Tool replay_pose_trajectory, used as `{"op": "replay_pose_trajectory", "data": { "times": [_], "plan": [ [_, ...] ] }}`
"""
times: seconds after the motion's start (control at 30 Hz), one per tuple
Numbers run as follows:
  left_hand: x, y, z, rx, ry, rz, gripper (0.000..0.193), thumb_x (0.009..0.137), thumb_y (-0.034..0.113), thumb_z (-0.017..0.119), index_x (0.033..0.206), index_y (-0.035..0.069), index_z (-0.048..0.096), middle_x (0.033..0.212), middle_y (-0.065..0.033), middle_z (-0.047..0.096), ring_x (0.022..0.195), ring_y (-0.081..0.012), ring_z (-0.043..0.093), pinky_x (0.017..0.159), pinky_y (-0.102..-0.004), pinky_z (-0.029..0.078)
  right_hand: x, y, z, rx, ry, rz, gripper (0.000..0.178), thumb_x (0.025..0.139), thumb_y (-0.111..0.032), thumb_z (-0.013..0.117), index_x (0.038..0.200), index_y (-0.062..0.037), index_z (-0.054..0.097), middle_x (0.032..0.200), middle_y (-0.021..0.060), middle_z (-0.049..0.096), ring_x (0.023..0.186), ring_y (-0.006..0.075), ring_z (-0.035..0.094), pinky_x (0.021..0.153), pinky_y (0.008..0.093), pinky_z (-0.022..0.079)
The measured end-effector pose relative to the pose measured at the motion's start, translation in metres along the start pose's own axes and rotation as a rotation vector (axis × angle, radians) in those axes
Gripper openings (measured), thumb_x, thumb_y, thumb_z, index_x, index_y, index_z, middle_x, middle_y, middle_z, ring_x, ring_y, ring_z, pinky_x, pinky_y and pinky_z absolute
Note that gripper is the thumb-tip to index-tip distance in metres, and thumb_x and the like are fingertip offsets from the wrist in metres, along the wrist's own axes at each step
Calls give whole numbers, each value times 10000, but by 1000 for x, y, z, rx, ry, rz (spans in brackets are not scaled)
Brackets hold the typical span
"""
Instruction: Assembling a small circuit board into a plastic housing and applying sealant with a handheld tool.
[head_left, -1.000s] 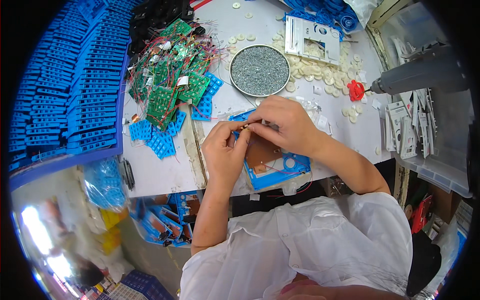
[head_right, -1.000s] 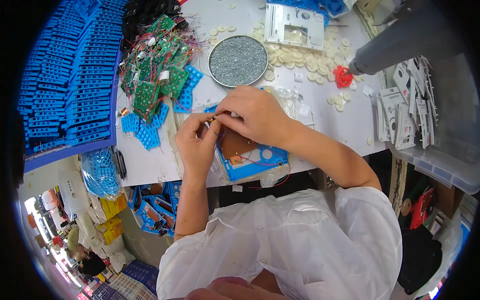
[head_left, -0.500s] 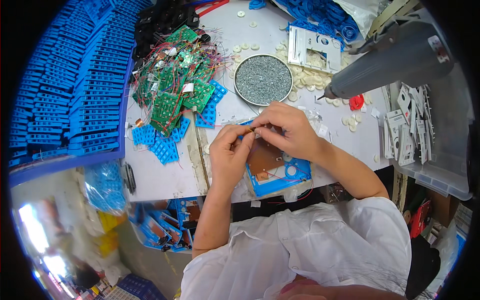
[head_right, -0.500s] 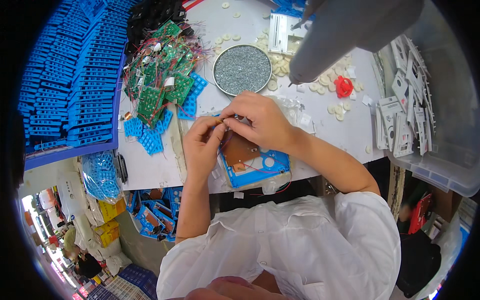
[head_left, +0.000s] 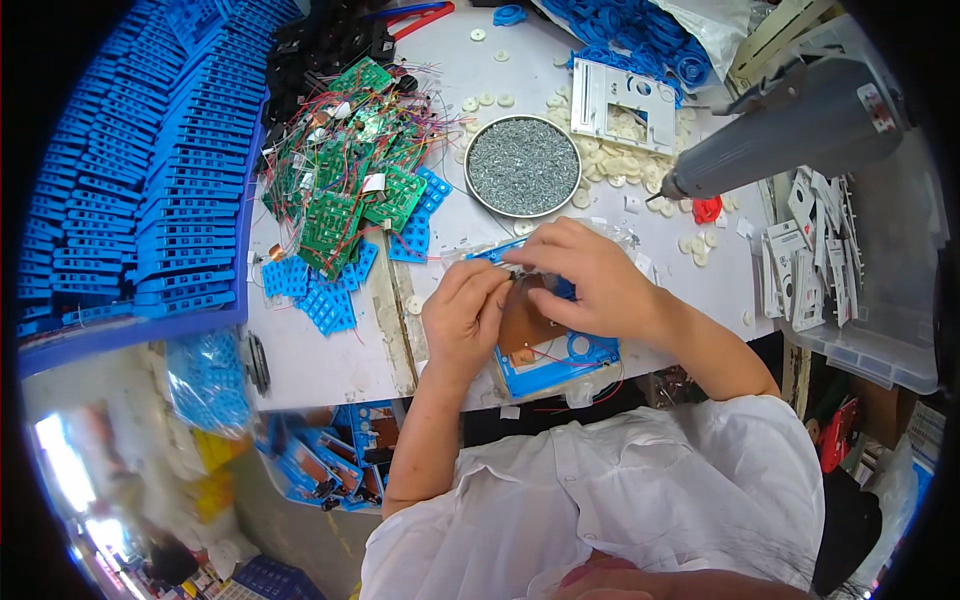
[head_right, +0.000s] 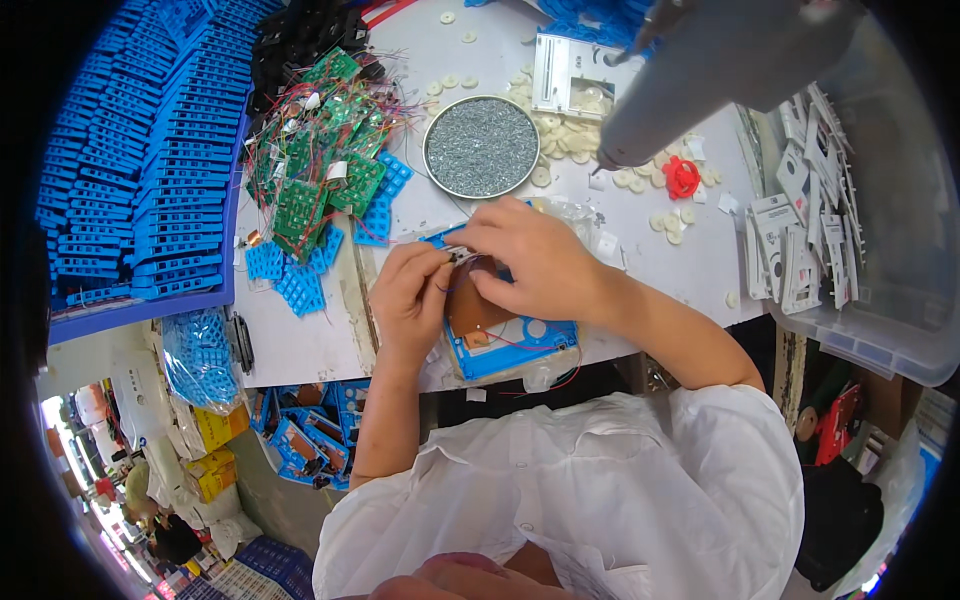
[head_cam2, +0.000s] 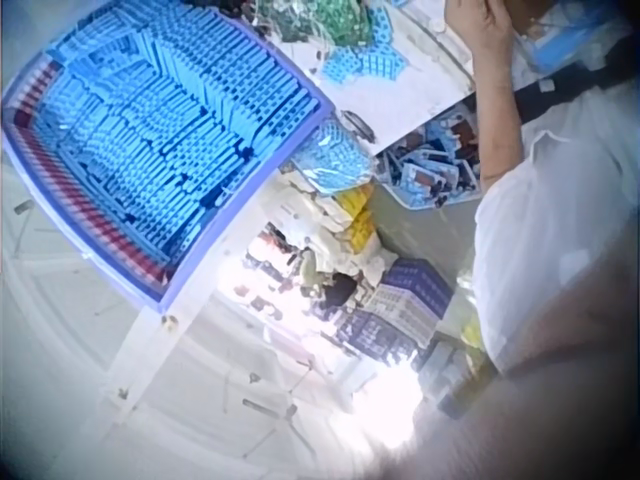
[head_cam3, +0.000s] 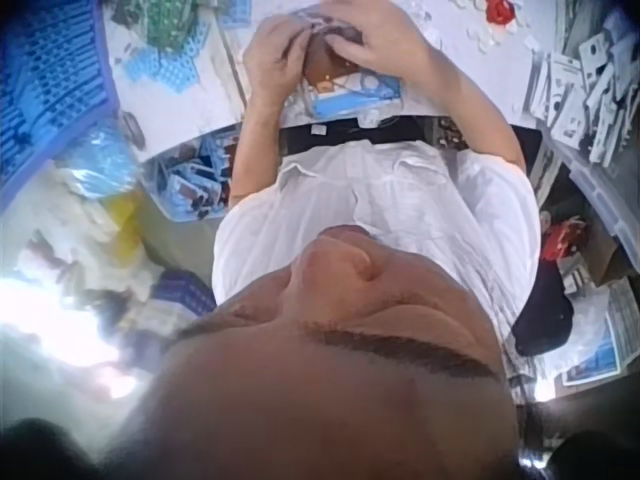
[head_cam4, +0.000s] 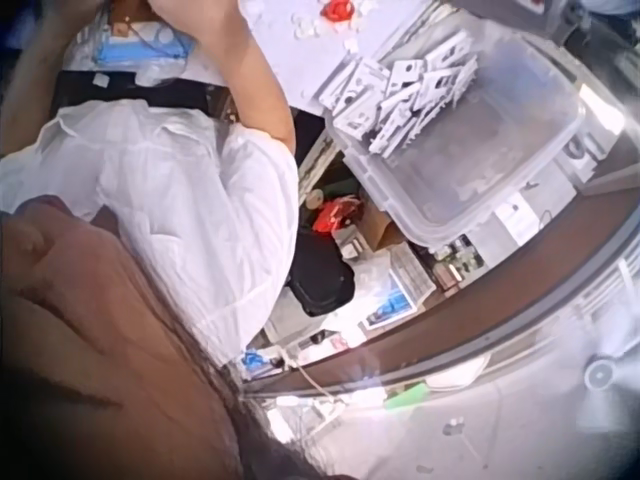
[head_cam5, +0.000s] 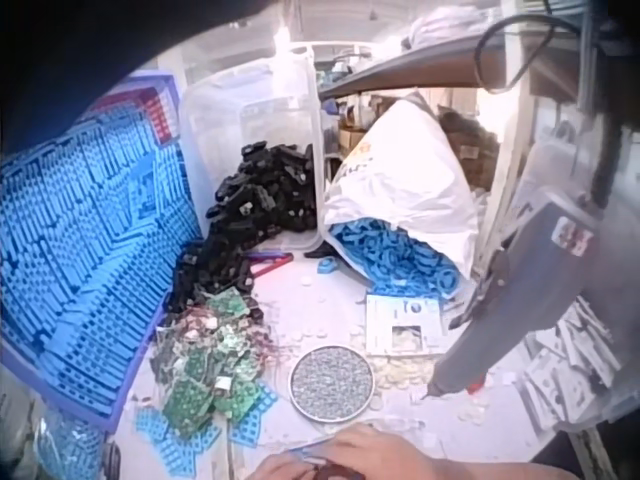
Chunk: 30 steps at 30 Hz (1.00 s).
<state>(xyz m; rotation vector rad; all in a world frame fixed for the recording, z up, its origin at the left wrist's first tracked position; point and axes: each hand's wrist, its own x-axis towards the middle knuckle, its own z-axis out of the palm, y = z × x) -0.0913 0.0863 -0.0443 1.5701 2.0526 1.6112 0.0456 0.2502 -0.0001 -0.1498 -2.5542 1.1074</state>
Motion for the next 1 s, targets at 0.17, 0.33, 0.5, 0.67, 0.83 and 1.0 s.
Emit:
{"op": "replay_pose_trajectory", "data": {
  "times": [0.17, 0.33, 0.5, 0.67, 0.83, 1.0],
  "plan": [
    [3, 5, -1, 77, 33, 71, 158, 843, -25, 762, 990, 24, 730, 969, -115, 686, 807, -279, 698, 691, -356, 569, -7, 0, -7, -17, 45, -37, 453, 798, -82, 698, 1250, -61, 700, 1119, 124, 648, 1009, 319, 607, 860, 400, 515],
    [1, 6, -1, 61, 3, 48, 169, 849, -33, 766, 1006, 13, 724, 977, -137, 692, 826, -290, 696, 720, -356, 568, -9, -2, -7, -26, -24, -37, 513, 783, -57, 690, 1297, -69, 695, 1089, 115, 641, 977, 259, 609, 799, 366, 515],
    [1, -1, -5, 53, 18, 73, 155, 860, -25, 762, 1005, 3, 716, 973, -152, 692, 846, -301, 694, 739, -358, 566, 40, 13, -27, 162, -57, 125, 509, 794, -90, 703, 1303, -86, 703, 1042, 86, 655, 882, 194, 610, 750, 358, 518],
    [0, -5, -2, -33, 42, -3, 157, 849, -2, 756, 998, 31, 721, 1005, -140, 685, 845, -308, 696, 729, -370, 573, 176, 69, -19, 11, 229, 39, 477, 813, -141, 729, 1285, -76, 714, 1004, 103, 723, 838, 203, 649, 778, 349, 550],
    [-6, -14, 7, -137, 16, -75, 173, 850, 19, 757, 1018, 46, 725, 1057, -131, 681, 852, -309, 703, 733, -380, 579, 329, 154, -9, -346, 212, 259, 456, 827, -274, 717, 1230, -59, 730, 1145, 196, 750, 1035, 359, 724, 911, 442, 566],
    [-9, -15, -7, -143, 14, -90, 121, 904, 52, 752, 1023, 55, 732, 1090, -138, 676, 954, -305, 712, 812, -368, 584, 410, 155, 42, -383, 120, 553, 478, 839, -305, 764, 1264, -89, 722, 1225, 228, 724, 1188, 352, 686, 1031, 426, 529]
  ]
}}
